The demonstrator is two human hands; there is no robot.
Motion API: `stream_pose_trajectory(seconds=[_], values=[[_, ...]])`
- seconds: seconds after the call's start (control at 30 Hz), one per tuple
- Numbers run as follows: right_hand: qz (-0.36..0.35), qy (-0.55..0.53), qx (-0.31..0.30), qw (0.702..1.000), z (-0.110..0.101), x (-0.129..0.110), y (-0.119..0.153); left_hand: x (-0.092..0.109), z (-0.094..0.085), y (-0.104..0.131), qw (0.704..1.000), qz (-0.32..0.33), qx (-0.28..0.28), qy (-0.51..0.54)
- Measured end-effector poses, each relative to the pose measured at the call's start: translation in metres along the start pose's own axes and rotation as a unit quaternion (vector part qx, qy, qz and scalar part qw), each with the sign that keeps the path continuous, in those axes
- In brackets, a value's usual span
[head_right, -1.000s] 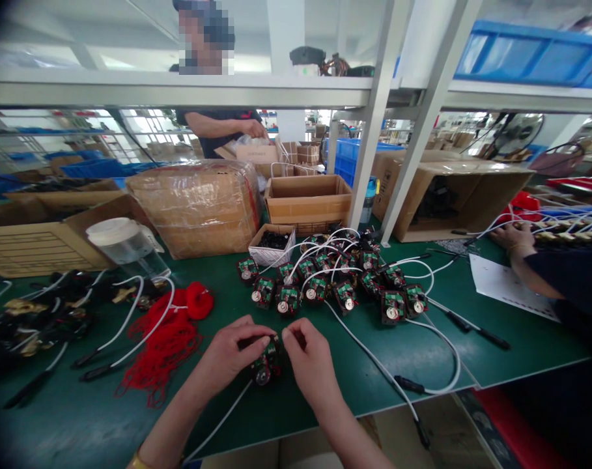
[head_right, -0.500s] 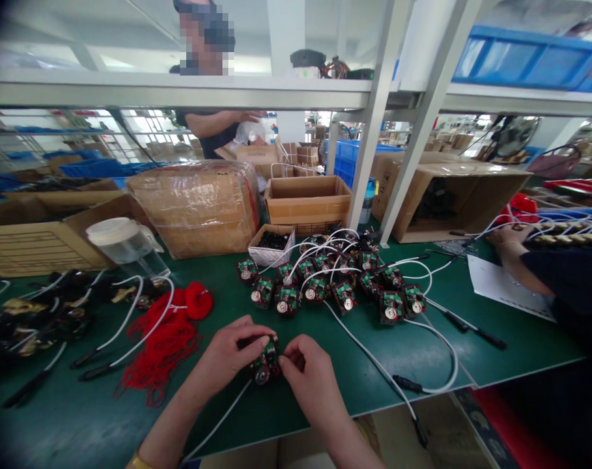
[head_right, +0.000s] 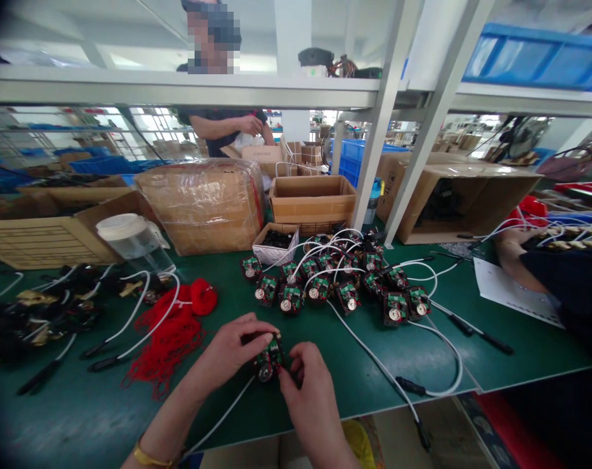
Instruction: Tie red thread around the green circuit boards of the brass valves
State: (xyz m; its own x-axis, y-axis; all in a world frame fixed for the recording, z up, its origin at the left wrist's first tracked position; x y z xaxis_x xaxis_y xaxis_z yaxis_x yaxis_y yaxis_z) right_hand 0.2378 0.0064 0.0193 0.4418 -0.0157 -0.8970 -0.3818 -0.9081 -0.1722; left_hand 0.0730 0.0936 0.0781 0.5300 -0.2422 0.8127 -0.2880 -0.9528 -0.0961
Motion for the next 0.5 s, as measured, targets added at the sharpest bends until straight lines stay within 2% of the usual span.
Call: stream_pose_trajectory(seconds=[0.13,0.23,0.33,0.43,0.5], values=[[-0.007,0.002,0.007,1.000,0.002,0.002,0.001,0.001,-0.003,-0.002,1.000,-0.004,-0.024,0.006],[-0.054,0.010,0.020,0.998,0.002,0.000,0.006,0.000,-0.004,-0.003,0.999,-0.014,-0.034,0.021],[-0.169,0.012,0.065,0.983,-0.002,-0.012,0.019,0.001,-0.004,-0.005,0.998,-0.015,-0.045,0.036],[-0.317,0.045,0.078,0.944,-0.002,-0.028,0.036,0.001,-0.006,-0.007,0.998,-0.013,-0.052,0.045],[-0.378,0.088,0.071,0.919,0.002,-0.037,0.043,0.002,-0.007,-0.008,0.997,-0.013,-0.056,0.048]])
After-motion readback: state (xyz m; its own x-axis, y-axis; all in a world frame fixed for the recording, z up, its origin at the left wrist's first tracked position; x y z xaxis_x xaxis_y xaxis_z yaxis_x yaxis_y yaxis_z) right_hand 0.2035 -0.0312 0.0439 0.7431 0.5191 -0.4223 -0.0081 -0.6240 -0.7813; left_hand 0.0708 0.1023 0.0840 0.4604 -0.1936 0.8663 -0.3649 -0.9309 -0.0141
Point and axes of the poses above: each hand's wrist, its own y-axis away from the middle knuckle, its own z-axis out of the palm, x = y × z, the point moved 3 cm from there along -y, towards the middle knuckle, and after that the axes turned 12 degrees about x, right-handed, at the moved point
